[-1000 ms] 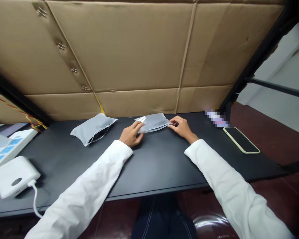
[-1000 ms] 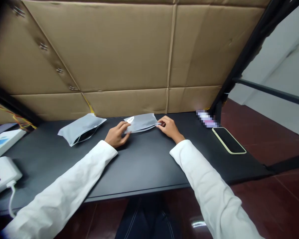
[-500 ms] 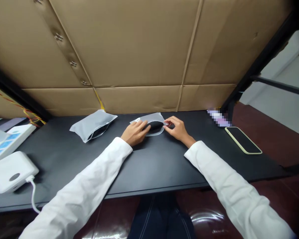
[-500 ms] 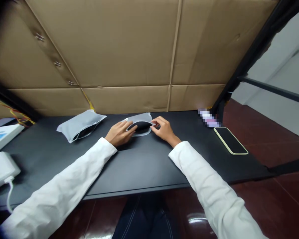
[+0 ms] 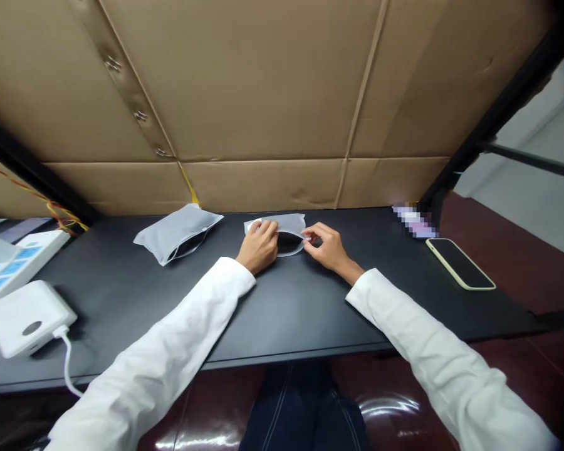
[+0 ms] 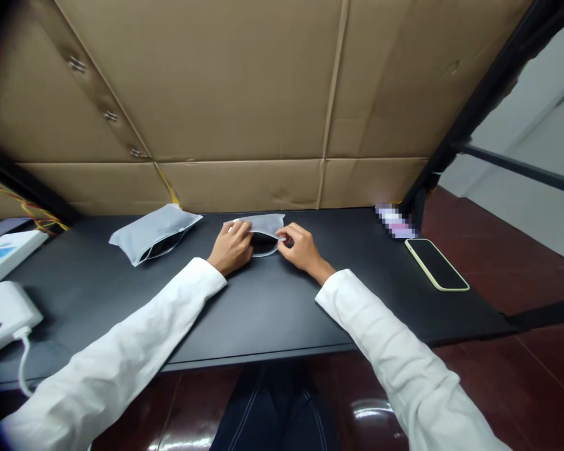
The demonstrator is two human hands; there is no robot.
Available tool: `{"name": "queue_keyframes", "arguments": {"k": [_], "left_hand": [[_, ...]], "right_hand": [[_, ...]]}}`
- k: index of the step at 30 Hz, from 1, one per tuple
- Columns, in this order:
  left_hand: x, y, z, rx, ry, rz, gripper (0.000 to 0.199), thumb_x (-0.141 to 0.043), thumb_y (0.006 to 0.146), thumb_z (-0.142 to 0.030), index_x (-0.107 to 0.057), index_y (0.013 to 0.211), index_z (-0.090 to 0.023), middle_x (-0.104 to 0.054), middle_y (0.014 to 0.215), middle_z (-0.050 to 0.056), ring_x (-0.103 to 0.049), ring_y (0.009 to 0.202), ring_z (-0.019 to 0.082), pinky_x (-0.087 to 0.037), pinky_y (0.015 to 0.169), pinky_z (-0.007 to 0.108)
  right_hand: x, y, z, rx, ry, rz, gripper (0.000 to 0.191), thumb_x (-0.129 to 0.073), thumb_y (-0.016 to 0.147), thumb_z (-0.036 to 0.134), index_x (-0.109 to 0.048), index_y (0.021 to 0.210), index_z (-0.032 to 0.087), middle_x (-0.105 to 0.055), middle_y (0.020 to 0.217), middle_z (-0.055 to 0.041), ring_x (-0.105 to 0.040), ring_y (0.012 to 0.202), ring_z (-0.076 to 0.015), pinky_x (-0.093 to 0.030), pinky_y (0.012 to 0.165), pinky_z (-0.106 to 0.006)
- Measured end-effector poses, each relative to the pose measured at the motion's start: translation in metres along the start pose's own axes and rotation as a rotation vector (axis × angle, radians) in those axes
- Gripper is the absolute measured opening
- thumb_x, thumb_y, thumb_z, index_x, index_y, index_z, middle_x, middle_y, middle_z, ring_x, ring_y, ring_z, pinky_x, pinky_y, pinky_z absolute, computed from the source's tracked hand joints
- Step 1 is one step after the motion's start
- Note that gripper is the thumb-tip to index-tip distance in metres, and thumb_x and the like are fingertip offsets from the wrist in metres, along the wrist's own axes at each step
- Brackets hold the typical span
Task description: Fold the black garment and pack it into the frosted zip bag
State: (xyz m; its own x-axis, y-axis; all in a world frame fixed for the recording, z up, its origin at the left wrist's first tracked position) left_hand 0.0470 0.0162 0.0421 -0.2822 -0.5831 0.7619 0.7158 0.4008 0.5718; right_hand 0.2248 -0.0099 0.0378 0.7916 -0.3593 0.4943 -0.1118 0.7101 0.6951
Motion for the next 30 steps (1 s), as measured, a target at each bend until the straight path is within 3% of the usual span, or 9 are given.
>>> {"name": "queue_keyframes", "arguments": {"k": [4,7,12,15,20,25,30], "left_hand": [[0.008,-0.007,-0.004,-0.07,-0.036,-0.122,0.032,-0.049,0.086,-0.012,-0.066,0.113,-0.011,-0.064,0.12,0.018,-0.059,0.112,0.031,-0.044,0.096,0.048],[0.01,-0.012,-0.012,-0.18,-0.152,-0.129,0.038,-0.046,0.088,-0.012,-0.062,0.122,-0.014,-0.067,0.119,0.015,-0.06,0.114,0.028,-0.046,0.097,0.045],[0.026,-0.017,-0.051,-0.536,-0.327,-0.169,0.034,-0.04,0.094,-0.014,-0.062,0.119,-0.016,-0.067,0.122,0.014,-0.06,0.118,0.025,-0.05,0.098,0.042],[0.037,-0.015,-0.076,-0.659,-0.389,-0.152,0.028,-0.042,0.095,-0.012,-0.062,0.116,-0.014,-0.063,0.13,0.017,-0.056,0.127,0.025,-0.049,0.103,0.042],[0.032,-0.01,-0.084,-0.591,-0.448,-0.036,0.028,-0.038,0.097,-0.013,-0.059,0.116,-0.013,-0.055,0.139,0.019,-0.046,0.137,0.027,-0.049,0.104,0.042],[0.021,-0.01,-0.076,-0.532,-0.481,0.071,0.031,-0.038,0.095,-0.012,-0.056,0.121,-0.014,-0.052,0.142,0.019,-0.045,0.135,0.029,-0.051,0.098,0.041],[0.022,-0.01,-0.078,-0.535,-0.472,0.075,0.032,-0.038,0.094,-0.012,-0.055,0.121,-0.013,-0.051,0.142,0.019,-0.046,0.134,0.03,-0.052,0.095,0.041]], "right_hand": [[0.012,0.004,-0.016,-0.089,0.007,-0.11,0.017,-0.059,0.076,0.014,-0.071,0.086,0.02,-0.067,0.083,-0.0032,-0.063,0.07,-0.0169,-0.055,0.069,-0.032],[0.023,0.005,-0.036,-0.197,0.062,-0.201,0.013,-0.06,0.076,0.018,-0.072,0.082,0.02,-0.068,0.087,-0.0044,-0.065,0.074,-0.0178,-0.058,0.07,-0.033],[0.032,0.003,-0.06,-0.318,0.075,-0.353,0.014,-0.062,0.079,0.025,-0.071,0.086,0.017,-0.067,0.097,-0.0092,-0.068,0.082,-0.02,-0.06,0.076,-0.036],[0.029,0.001,-0.065,-0.422,0.138,-0.376,0.02,-0.064,0.076,0.025,-0.07,0.093,0.016,-0.069,0.099,-0.0112,-0.07,0.083,-0.021,-0.061,0.078,-0.037],[0.029,-0.001,-0.065,-0.54,0.149,-0.381,0.024,-0.07,0.069,0.027,-0.071,0.09,0.015,-0.075,0.088,-0.0089,-0.073,0.081,-0.0219,-0.059,0.08,-0.035],[0.032,-0.001,-0.066,-0.535,0.123,-0.373,0.02,-0.072,0.066,0.028,-0.07,0.083,0.016,-0.075,0.085,-0.0071,-0.073,0.077,-0.0218,-0.059,0.074,-0.033],[0.031,0.001,-0.062,-0.474,0.074,-0.36,0.014,-0.07,0.067,0.024,-0.069,0.078,0.017,-0.074,0.079,-0.0049,-0.071,0.072,-0.02,-0.059,0.073,-0.032]]}}
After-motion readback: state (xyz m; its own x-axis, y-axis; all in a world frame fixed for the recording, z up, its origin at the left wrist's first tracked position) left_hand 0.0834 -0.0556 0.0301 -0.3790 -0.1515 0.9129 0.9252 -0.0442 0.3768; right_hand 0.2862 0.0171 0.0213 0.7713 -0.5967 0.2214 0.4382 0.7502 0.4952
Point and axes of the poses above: each hand's wrist, its own y-axis towards the middle knuckle, its own x-axis out of the back of the hand, z = x × y, the point moved 5 cm from there along y, towards the middle knuckle
